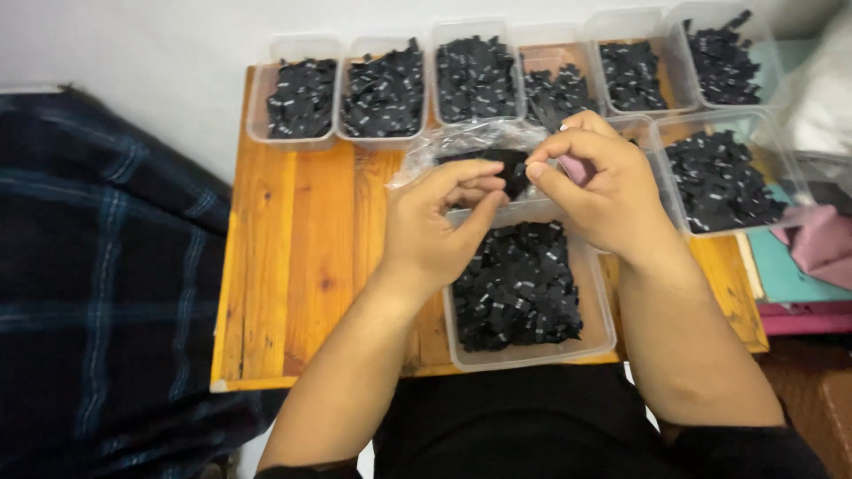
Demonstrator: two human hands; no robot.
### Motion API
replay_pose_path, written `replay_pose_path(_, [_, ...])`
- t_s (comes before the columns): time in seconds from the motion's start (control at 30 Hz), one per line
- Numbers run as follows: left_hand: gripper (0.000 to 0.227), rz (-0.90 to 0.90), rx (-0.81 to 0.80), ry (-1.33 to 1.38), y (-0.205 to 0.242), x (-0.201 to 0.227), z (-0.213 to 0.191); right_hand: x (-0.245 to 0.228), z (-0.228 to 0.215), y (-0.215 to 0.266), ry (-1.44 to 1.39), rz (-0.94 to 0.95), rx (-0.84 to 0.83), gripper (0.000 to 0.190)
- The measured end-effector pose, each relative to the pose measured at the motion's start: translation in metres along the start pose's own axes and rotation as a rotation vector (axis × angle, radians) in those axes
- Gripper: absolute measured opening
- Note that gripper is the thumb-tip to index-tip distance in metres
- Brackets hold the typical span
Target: Sorting and organizing small black fabric labels into multiple plastic containers on a wooden table.
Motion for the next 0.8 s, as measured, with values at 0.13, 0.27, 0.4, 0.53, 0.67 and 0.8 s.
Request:
replay_pose_path(0.13, [0.016,0.164,-0.230,-0.146,-0.001,0.019,0.000,-0.011,-0.039,0.013,0.087,-0.011,0.012,0.007])
replay_pose_path(0.27, [0.022,0.304,-0.802,-0.417,0.023,0.006,0.028,-0.006,-0.079,0.031,0.320,0.230,0.065,0.005])
replay_pose_path(0.4, [0.029,0.298,-0.957,-0.674,0.039,0.001,0.041,0.003,-0.095,0.040,0.489,0.506,-0.019,0.012])
replay_pose_path(0.53, [0.043,0.214,-0.951,-0.607,0.030,0.007,0.040,0.018,-0.094,0.047,0.538,0.454,-0.055,0.009])
replay_pose_path(0.67, [0.055,-0.065,-1.011,-0.470,0.027,0.004,0.037,0.018,-0.090,0.045,0.605,0.505,-0.039,0.024])
replay_pose_path(0.8, [0.049,0.042,-0.791,-0.287,0.023,-0.001,0.027,0.014,-0.085,0.044,0.561,0.342,0.061,0.022])
Point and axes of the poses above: each hand's wrist, its own y-axis away from the middle knuckle, its own z-axis out of the palm, x = y × z, the point moved 3 cm from there along -y, towards the middle knuckle, and after that the axes turned 13 degrees about -y, right-handed, at the moved point
